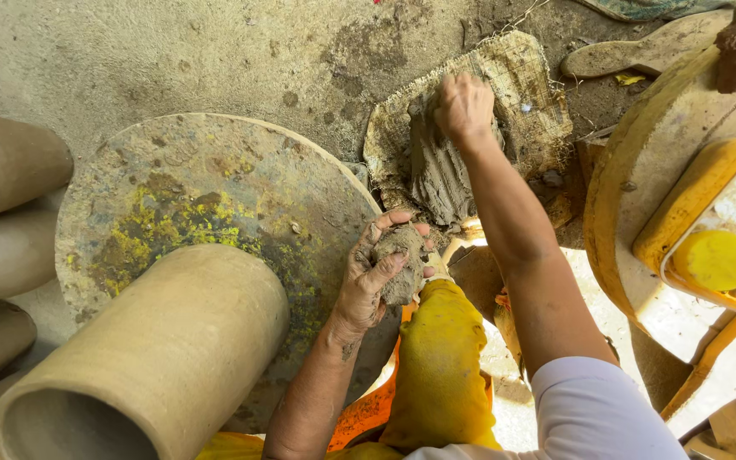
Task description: The person shapes the upper part of a clay pot by adding a lump of clay to the rim and smoothing it by hand and with a wooden tool while the pot sits on a turntable.
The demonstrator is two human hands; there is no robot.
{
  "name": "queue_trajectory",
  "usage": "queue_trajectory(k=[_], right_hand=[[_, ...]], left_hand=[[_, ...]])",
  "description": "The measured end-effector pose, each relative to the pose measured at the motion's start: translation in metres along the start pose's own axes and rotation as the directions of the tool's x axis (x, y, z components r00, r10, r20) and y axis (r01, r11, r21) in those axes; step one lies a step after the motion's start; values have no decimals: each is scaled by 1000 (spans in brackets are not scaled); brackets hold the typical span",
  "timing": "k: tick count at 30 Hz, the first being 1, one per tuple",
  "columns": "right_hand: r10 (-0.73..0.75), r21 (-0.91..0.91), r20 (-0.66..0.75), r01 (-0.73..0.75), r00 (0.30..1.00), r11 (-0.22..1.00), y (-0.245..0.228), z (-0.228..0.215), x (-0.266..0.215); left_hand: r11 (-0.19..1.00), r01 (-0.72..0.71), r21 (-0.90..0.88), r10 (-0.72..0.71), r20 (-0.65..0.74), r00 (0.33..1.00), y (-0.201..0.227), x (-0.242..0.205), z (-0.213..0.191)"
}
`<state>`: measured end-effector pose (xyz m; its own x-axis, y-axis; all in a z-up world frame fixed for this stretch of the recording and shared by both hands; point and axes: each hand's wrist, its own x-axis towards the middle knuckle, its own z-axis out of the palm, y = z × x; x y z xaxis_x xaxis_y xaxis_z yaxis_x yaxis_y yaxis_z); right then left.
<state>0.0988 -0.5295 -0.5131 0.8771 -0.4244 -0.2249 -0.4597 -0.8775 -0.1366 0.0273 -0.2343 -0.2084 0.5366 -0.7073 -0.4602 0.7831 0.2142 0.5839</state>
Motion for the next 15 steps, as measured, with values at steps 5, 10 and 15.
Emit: queue_trajectory(k=[5,10,15], right_hand=[[15,-84,11,-14,1000,996,-12,-8,-32],[3,-70,-19,-4,1000,998,-20,-20,-99],[478,735,400,-586,782,342,-16,-25,-200]], left_hand=[[997,-54,-63,54,-11,998,-1,-20,-2],[983,-148,-106,155,64,986,-3,-33,2],[952,-39,-304,81,127,989,-11,-22,-1]])
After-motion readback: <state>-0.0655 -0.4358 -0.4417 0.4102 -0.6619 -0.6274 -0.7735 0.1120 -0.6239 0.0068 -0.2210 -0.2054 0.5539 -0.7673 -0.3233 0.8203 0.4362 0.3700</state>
